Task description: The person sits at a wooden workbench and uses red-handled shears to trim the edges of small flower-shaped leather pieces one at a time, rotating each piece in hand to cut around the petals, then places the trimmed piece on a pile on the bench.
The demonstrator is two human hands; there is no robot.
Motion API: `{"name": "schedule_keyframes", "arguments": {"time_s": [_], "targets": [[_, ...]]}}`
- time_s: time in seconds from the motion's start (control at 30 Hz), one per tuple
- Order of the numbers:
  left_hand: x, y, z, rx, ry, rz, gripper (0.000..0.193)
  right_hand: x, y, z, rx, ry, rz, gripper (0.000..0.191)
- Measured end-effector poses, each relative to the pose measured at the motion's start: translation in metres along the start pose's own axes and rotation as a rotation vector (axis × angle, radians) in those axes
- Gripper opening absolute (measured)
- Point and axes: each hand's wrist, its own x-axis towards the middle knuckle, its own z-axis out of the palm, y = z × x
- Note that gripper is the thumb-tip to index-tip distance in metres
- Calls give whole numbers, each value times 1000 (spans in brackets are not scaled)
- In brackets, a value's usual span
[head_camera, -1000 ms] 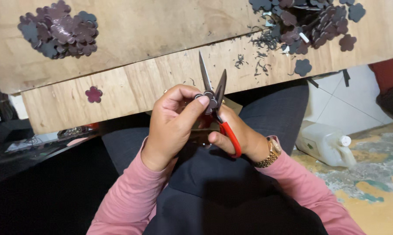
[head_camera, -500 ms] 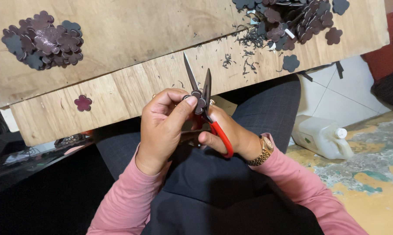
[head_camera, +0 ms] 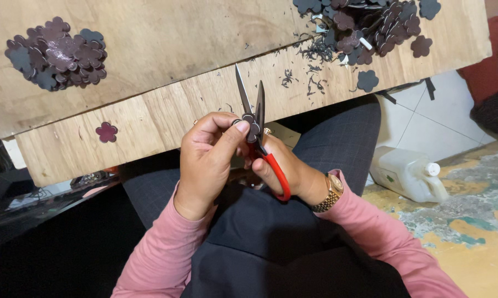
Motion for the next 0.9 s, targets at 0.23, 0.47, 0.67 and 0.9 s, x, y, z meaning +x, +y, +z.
{"name": "schedule_keyframes", "arguments": {"time_s": [0.23,0.47,0.67,0.9], "targets": [[1,2,-1,6,-11,0,8,1,-5,0,45,-8,43,82],[1,1,-3,11,-6,7,6,0,-6,-2,77,-45,93,84],[2,3,-9,-16,-20,-18,5,0,-2,-2,92,-67,98,84],[4,8,-10,-16,7,-77,6,1,-4,-6,134,-96,138,81]]}}
